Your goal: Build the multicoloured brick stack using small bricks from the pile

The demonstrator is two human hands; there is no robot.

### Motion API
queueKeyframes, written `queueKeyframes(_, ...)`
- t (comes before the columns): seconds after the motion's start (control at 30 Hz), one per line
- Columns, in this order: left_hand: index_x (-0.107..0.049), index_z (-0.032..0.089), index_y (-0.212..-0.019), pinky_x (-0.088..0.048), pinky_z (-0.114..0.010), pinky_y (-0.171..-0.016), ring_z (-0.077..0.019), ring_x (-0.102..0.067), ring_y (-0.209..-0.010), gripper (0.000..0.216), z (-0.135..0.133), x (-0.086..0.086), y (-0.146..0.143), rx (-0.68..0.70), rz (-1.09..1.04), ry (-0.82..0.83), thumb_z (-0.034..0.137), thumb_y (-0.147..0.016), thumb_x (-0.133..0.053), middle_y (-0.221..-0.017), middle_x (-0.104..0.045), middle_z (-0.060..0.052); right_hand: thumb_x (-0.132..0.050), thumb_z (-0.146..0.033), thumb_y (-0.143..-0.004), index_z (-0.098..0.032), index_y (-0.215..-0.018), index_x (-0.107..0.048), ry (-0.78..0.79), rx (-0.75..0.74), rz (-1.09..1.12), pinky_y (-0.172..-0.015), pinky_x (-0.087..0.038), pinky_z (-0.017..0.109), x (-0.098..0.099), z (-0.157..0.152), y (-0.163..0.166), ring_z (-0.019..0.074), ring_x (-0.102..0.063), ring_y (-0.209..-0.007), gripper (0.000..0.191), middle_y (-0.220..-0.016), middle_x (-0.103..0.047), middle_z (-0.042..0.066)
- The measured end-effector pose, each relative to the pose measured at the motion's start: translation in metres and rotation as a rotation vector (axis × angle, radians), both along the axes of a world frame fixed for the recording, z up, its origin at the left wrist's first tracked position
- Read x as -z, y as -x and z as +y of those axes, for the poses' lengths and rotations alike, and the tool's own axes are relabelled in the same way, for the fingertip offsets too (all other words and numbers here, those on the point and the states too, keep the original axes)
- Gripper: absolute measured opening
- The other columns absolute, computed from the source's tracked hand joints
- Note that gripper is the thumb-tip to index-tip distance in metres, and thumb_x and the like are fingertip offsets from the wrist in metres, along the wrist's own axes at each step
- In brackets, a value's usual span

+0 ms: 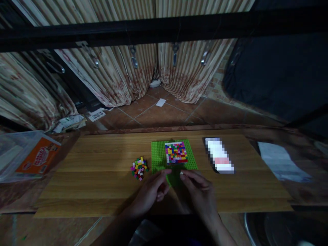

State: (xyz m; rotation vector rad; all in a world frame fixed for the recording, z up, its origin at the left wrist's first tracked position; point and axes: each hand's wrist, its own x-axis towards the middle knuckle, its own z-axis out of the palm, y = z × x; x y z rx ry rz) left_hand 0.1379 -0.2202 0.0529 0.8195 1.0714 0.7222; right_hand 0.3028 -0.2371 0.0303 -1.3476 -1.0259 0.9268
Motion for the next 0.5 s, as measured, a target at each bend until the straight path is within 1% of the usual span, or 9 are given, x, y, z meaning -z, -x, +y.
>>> queueKeyframes(0.1,-0.057,0.011,-0.126,-0.018,-0.021,-0.044,-0.0061,-0.027,-0.045,0.068,0.003,0.001,0.002,-0.031,0.041,-0.022,0.064,-0.083,-0.057,-0.056,-0.043,0.007,-0.076,-0.040,-0.080,-0.023,-0.087,-0.080,-0.041,0.132,-0.092,-0.074,-0.054,0.034,0.007,0.011,0.000,0.0202,-0.066,-0.085,0.018,-0.091,-0.070,0.006)
queueKeyframes(0.2,-0.057,0.012,-0.127,-0.016,-0.021,-0.045,-0.0062,-0.027,-0.047,0.068,0.005,-0.001,0.001,-0.039,0.051,-0.020,0.062,-0.080,-0.062,-0.056,-0.042,0.007,-0.072,-0.041,-0.084,-0.022,-0.090,-0.079,-0.117,0.216,-0.236,-0.079,-0.053,0.036,0.014,0.020,0.004,0.0205,-0.064,-0.088,0.020,-0.094,-0.068,0.006)
queueKeyframes(0.27,-0.058,0.012,-0.126,-0.015,-0.022,-0.046,-0.0063,-0.027,-0.048,0.069,0.006,-0.002,-0.001,-0.048,0.055,0.000,0.061,-0.078,-0.064,-0.057,-0.042,0.007,-0.068,-0.039,-0.088,-0.022,-0.093,-0.078,-0.187,0.256,-0.373,-0.081,-0.052,0.038,0.019,0.024,0.007,0.0207,-0.063,-0.090,0.020,-0.095,-0.067,0.006)
queueKeyframes(0.37,-0.060,0.011,-0.124,-0.014,-0.022,-0.046,-0.0065,-0.028,-0.049,0.069,0.007,-0.002,-0.003,-0.063,0.060,0.026,0.060,-0.076,-0.066,-0.058,-0.042,0.007,-0.064,-0.037,-0.092,-0.023,-0.096,-0.078,-0.262,0.294,-0.573,-0.081,-0.050,0.038,0.024,0.027,0.012,0.0210,-0.061,-0.089,0.020,-0.093,-0.067,0.007)
queueKeyframes(0.43,-0.061,0.012,-0.123,-0.014,-0.022,-0.046,-0.0068,-0.028,-0.049,0.067,0.008,-0.002,-0.003,-0.066,0.063,0.019,0.059,-0.076,-0.066,-0.058,-0.042,0.006,-0.063,-0.037,-0.094,-0.022,-0.096,-0.077,-0.279,0.304,-0.639,-0.080,-0.049,0.038,0.026,0.028,0.014,0.0213,-0.060,-0.089,0.020,-0.093,-0.067,0.007)
queueKeyframes(0.5,-0.062,0.013,-0.123,-0.016,-0.023,-0.047,-0.0073,-0.029,-0.049,0.063,0.010,-0.003,-0.003,-0.068,0.075,-0.010,0.058,-0.078,-0.065,-0.058,-0.042,0.006,-0.062,-0.037,-0.095,-0.021,-0.094,-0.076,-0.291,0.316,-0.660,-0.079,-0.048,0.038,0.028,0.029,0.015,0.0215,-0.060,-0.089,0.021,-0.093,-0.067,0.007)
